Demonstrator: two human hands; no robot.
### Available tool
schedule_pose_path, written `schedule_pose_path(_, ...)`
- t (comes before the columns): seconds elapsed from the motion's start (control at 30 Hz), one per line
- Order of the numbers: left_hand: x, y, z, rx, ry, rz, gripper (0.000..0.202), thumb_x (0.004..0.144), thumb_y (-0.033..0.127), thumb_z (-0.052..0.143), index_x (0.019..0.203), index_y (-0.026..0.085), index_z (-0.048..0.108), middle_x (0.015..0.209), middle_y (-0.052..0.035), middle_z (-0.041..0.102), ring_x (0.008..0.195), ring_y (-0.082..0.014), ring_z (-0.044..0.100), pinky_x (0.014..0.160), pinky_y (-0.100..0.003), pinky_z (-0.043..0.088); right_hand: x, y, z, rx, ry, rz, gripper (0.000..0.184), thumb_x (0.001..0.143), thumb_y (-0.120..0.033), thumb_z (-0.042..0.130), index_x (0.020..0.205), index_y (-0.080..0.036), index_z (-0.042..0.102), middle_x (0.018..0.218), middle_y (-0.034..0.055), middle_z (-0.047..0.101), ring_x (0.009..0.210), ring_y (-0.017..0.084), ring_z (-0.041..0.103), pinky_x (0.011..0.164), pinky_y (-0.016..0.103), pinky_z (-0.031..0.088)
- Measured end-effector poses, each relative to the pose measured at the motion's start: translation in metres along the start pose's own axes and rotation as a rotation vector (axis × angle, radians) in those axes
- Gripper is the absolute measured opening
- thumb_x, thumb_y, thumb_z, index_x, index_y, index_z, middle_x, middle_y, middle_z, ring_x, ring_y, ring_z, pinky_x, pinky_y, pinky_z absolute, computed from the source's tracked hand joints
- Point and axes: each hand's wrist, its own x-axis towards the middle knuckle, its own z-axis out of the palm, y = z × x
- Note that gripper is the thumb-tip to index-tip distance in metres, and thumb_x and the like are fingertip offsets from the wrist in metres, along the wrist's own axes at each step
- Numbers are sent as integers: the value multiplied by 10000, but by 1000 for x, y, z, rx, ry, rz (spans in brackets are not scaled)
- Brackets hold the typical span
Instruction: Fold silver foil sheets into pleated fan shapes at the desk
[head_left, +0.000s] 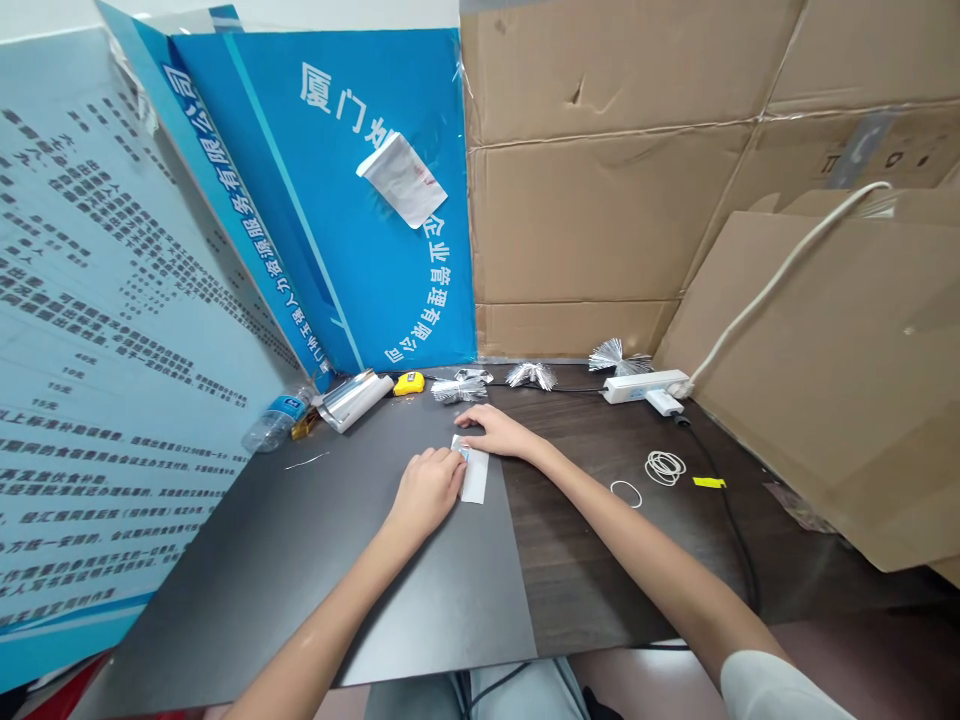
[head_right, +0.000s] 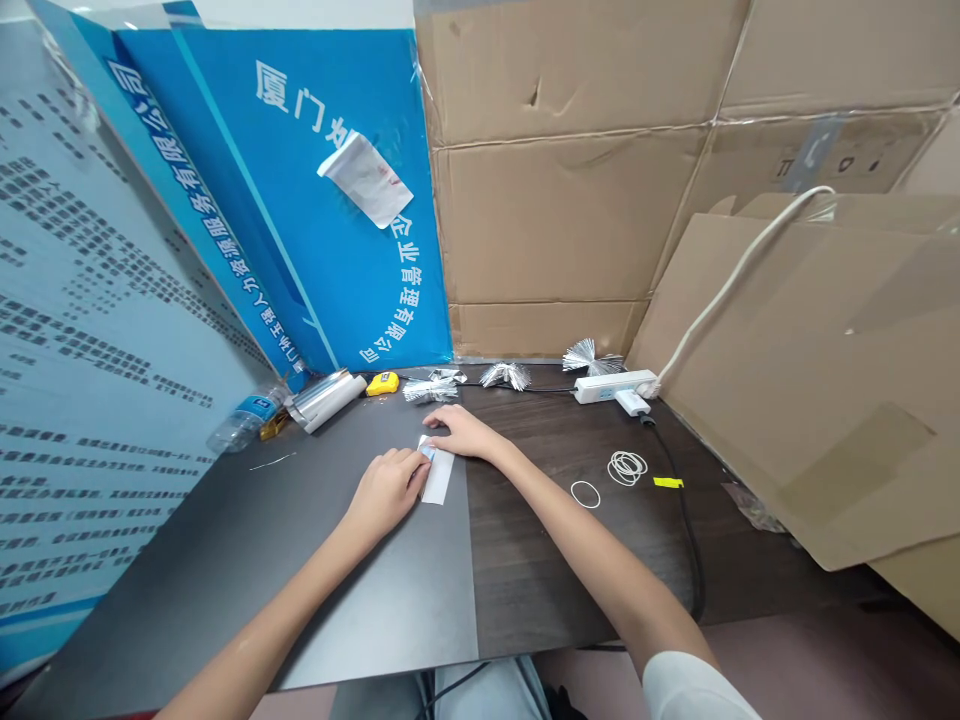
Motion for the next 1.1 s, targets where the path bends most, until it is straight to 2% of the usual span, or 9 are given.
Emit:
schedule_pose_path(0.23, 0, -3, 1, -122, 17, -28, 250, 1083, 313, 442, 1012, 225, 665, 1050, -70, 711, 942, -256, 609, 771, -356, 426, -21, -5, 9, -29, 89, 87, 381, 901, -277, 756, 1260, -163, 696, 1293, 124, 683, 1260, 279, 577, 1118, 444, 435)
schedule_pose_path(0.37, 1, -9, 3, -269, 30, -107, 200, 1037, 347, 514, 1060, 254, 689, 1317, -76, 643, 1105, -280, 590, 920, -415, 461, -31, -15, 14, -77, 128, 182, 506, 884, -325, 761, 1344, -148, 645, 1363, 151, 626, 1327, 313, 508, 1135, 460, 421)
schedule_pose_path(0.43, 3, -11, 5, -330, 21, -176, 182, 1002, 368, 565, 1062, 276, 710, 1389, -72, 603, 1215, -307, 555, 1000, -469, 446, -36, -23, 15, -111, 153, 241, 518, 895, -358, 747, 1350, -138, 634, 1373, 157, 619, 1339, 328, 492, 1146, 471, 412)
schedule_pose_path(0.53, 6, -13, 7, -370, 2, -234, 175, 971, 377, 597, 1048, 288, 726, 1400, -62, 597, 1289, -327, 514, 1059, -512, 420, -41, -32, 15, -145, 163, 282, 527, 911, -389, 728, 1364, -145, 615, 1396, 156, 609, 1350, 334, 484, 1148, 480, 410)
schedule_pose_path(0.63, 7, -12, 5, -361, 10, -220, 193, 969, 382, 596, 1067, 285, 731, 1386, -60, 605, 1258, -320, 530, 1035, -493, 439, -43, -36, 15, -172, 174, 289, 542, 910, -372, 731, 1385, -152, 593, 1412, 151, 598, 1342, 330, 486, 1146, 480, 412)
schedule_pose_path(0.8, 5, -7, 1, -274, 45, -155, 240, 993, 387, 572, 1134, 273, 728, 1268, -65, 663, 1150, -293, 574, 934, -418, 469, -43, -32, 17, -190, 203, 162, 407, 924, -321, 718, 1294, -169, 643, 1339, 120, 633, 1291, 296, 509, 1118, 447, 431)
schedule_pose_path(0.87, 3, -6, 0, -214, 55, -140, 263, 1003, 394, 562, 1160, 267, 731, 1209, -70, 680, 1118, -291, 582, 893, -399, 469, -38, -26, 14, -168, 166, 132, 410, 911, -301, 725, 1298, -183, 657, 1338, 113, 645, 1276, 288, 530, 1105, 444, 438)
schedule_pose_path(0.97, 2, -4, 0, -145, 52, -137, 299, 1006, 405, 563, 1200, 264, 740, 1144, -78, 690, 1062, -286, 594, 848, -386, 467, -22, -16, 8, -129, 34, 161, 391, 895, -257, 725, 1282, -205, 708, 1349, 115, 665, 1264, 292, 569, 1107, 475, 427)
schedule_pose_path(1.1, 2, -1, -1, -97, 53, -147, 343, 1007, 415, 560, 1253, 257, 740, 1110, -89, 691, 1019, -280, 600, 822, -379, 463, 6, -8, -1, -94, -99, 111, 321, 925, -142, 628, 1203, -218, 767, 1294, 92, 726, 1300, 270, 588, 1166, 478, 370)
